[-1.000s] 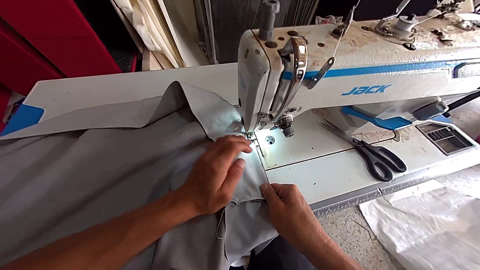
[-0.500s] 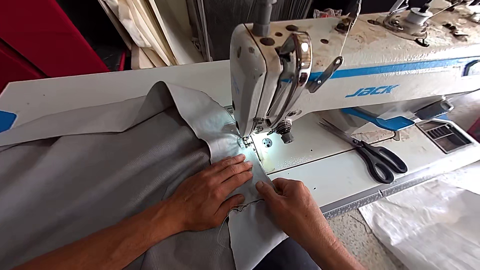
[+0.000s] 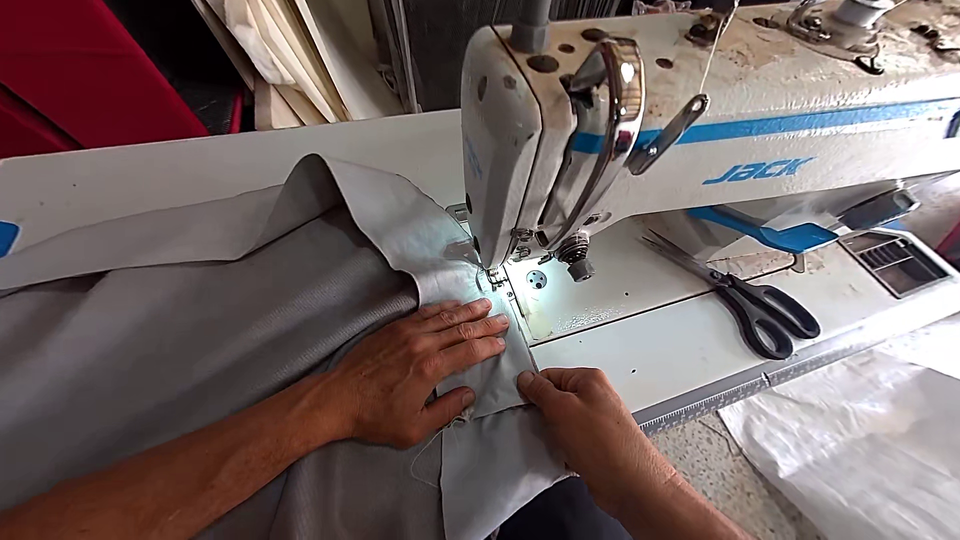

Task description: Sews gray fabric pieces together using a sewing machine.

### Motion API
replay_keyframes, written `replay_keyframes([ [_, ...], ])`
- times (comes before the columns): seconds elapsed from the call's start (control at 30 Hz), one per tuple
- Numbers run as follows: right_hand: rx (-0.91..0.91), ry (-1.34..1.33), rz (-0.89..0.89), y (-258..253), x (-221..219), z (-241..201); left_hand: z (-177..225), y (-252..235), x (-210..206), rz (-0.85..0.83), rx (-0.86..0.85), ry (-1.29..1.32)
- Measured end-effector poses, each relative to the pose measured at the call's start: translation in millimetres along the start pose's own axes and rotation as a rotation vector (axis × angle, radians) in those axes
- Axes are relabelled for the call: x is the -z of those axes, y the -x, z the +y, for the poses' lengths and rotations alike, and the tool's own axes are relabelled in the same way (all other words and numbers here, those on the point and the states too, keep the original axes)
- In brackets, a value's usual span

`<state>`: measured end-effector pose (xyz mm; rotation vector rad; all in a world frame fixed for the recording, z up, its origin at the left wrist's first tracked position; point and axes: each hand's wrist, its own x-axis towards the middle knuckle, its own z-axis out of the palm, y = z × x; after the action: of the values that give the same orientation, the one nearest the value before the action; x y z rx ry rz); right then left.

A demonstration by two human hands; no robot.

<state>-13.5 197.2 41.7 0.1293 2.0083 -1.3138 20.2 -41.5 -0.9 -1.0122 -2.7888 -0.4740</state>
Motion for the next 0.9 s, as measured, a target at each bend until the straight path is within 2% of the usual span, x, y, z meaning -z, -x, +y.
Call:
replay_keyframes([
  [0.27, -0.015, 0.024, 0.002, -2.0, -5.9, -4.8, -21.8, -1.0, 5.4, -0.001, -0.129, 0.061],
  [0.33, -0.008, 0.025, 0.009, -2.0, -6.5, -5.0, -15.3, -3.9, 7.4, 0.020, -0.060, 0.119],
  [0.43, 0.005, 0.037, 0.020, -2.6, -7.8, -5.0, 4.9, -16.0, 5.8, 0.122, 0.171, 0.225],
  [0.5, 0.013, 0.042, 0.029, -2.8, -8.5, -5.1, 12.1, -19.1, -5.7, 0.207, 0.228, 0.183],
  [0.67, 0.015, 0.071, 0.044, -4.7, -7.4, -6.9, 9.6, -10.9, -13.2, 0.175, 0.117, -0.025],
  [0.9, 0.028, 0.186, 0.055, -8.3, -8.0, -11.5, 8.2, -9.8, -12.0, 0.143, 0.058, -0.080],
])
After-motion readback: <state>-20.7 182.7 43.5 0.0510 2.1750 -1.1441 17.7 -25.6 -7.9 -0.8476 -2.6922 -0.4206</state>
